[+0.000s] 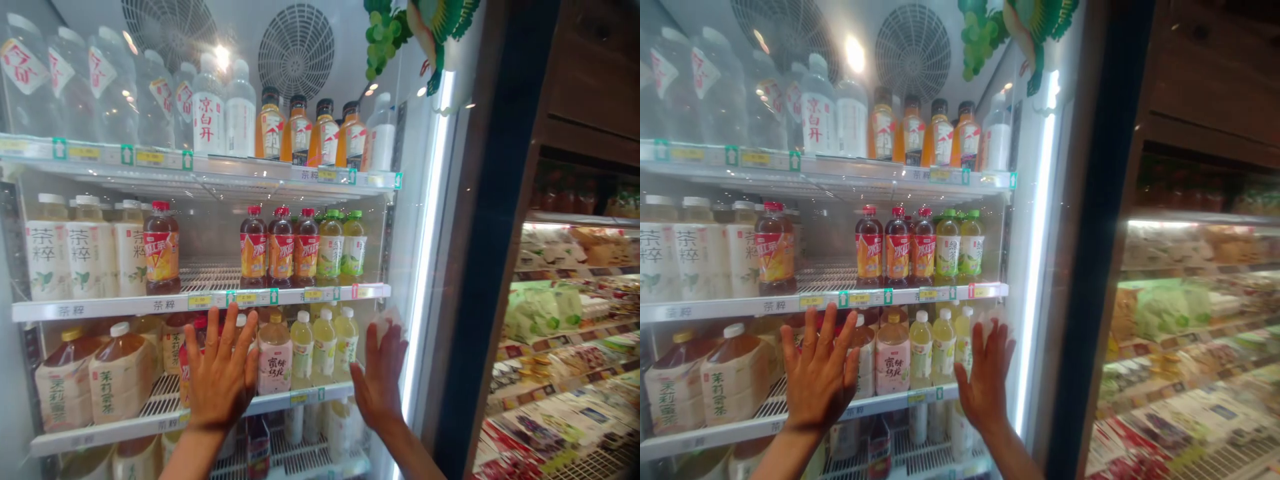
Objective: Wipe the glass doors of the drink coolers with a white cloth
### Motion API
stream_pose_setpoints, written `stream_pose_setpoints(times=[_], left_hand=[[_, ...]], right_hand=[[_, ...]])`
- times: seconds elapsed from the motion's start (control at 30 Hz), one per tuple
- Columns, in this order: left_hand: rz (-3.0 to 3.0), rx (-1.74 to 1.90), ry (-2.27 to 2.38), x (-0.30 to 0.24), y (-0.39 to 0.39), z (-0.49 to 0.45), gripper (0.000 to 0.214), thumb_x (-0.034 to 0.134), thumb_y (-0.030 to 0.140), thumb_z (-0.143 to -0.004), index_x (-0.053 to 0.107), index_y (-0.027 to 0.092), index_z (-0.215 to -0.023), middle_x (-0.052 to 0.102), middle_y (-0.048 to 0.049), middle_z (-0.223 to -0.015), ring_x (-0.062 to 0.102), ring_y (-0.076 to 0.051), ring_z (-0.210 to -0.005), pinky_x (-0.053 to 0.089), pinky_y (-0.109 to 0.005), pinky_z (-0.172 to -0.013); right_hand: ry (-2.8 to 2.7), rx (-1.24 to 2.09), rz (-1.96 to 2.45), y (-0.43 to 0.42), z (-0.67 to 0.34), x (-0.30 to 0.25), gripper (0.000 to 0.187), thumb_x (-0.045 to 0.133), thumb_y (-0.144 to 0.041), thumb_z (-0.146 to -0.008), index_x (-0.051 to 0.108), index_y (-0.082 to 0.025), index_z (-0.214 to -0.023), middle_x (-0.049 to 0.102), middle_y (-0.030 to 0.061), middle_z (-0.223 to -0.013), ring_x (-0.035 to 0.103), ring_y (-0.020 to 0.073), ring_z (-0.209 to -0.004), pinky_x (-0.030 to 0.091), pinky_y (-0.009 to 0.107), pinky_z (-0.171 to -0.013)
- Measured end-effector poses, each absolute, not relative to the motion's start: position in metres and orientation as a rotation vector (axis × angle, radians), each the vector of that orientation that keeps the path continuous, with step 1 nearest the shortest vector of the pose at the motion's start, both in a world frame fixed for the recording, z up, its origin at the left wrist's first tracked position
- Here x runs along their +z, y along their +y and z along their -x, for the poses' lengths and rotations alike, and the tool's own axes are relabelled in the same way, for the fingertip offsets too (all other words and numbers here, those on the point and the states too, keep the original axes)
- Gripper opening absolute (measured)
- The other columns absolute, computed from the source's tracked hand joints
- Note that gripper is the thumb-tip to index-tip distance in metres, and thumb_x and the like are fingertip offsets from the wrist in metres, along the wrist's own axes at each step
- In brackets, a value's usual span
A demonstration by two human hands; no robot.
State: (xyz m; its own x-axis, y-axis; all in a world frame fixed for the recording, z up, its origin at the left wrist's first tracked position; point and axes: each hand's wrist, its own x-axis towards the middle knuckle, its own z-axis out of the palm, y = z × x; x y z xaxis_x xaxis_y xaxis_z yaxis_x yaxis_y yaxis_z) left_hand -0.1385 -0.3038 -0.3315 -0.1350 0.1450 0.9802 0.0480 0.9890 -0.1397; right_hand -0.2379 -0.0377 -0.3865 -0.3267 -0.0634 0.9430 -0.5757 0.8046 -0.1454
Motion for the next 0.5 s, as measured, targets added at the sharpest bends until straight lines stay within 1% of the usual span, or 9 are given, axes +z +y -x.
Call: stream_pose_setpoints(times=[0.13,0.27,0.33,0.4,0.5], left_hand=[[0.138,0.086,-1.699,-0.332,-0.303,0.139,0.065,0.051,0.032,-0.099,0.025,0.03,-0.159,0.014,0.0013,-0.17,0.006,-0.022,-0.16,-0.003,-0.054,-0.13],[0.142,0.085,-1.703,-0.331,-0.303,0.138,0.066,0.051,0.031,-0.099,0.025,0.03,-0.159,0.014,0.0009,-0.17,0.006,-0.023,-0.16,-0.003,-0.054,-0.13],[0.149,0.086,-1.703,-0.331,-0.304,0.138,0.065,0.05,0.031,-0.099,0.026,0.029,-0.159,0.015,0.0006,-0.17,0.006,-0.023,-0.16,-0.003,-0.054,-0.13],[0.153,0.085,-1.701,-0.331,-0.305,0.138,0.064,0.05,0.032,-0.1,0.026,0.029,-0.159,0.015,0.0003,-0.17,0.006,-0.023,-0.16,-0.004,-0.054,-0.13],[0.153,0.084,-1.705,-0.332,-0.306,0.139,0.064,0.05,0.033,-0.1,0.027,0.029,-0.159,0.015,-0.0002,-0.17,0.005,-0.024,-0.16,-0.004,-0.054,-0.13]], right_hand=[[-1.801,0.571,-0.41,-0.015,0.256,-0.367,0.069,0.019,-0.048,-0.105,-0.01,-0.024,-0.163,-0.018,0.0081,-0.171,-0.015,0.0354,-0.158,0.002,0.076,-0.12],[-1.841,0.497,-0.45,-0.028,0.242,-0.408,0.076,0.023,-0.052,-0.104,-0.01,-0.018,-0.163,-0.016,0.0122,-0.172,-0.014,0.0371,-0.158,0.004,0.075,-0.121],[-1.868,0.449,-0.504,-0.034,0.236,-0.425,0.077,0.026,-0.053,-0.104,-0.007,-0.018,-0.164,-0.013,0.0128,-0.172,-0.012,0.0364,-0.158,0.005,0.073,-0.122],[-1.861,0.454,-0.51,-0.031,0.239,-0.424,0.076,0.026,-0.053,-0.104,-0.006,-0.018,-0.164,-0.012,0.0125,-0.172,-0.012,0.0361,-0.158,0.005,0.072,-0.122],[-1.812,0.537,-0.423,-0.021,0.248,-0.41,0.075,0.022,-0.053,-0.105,-0.01,-0.018,-0.163,-0.014,0.0123,-0.172,-0.013,0.0374,-0.158,0.004,0.075,-0.121]])
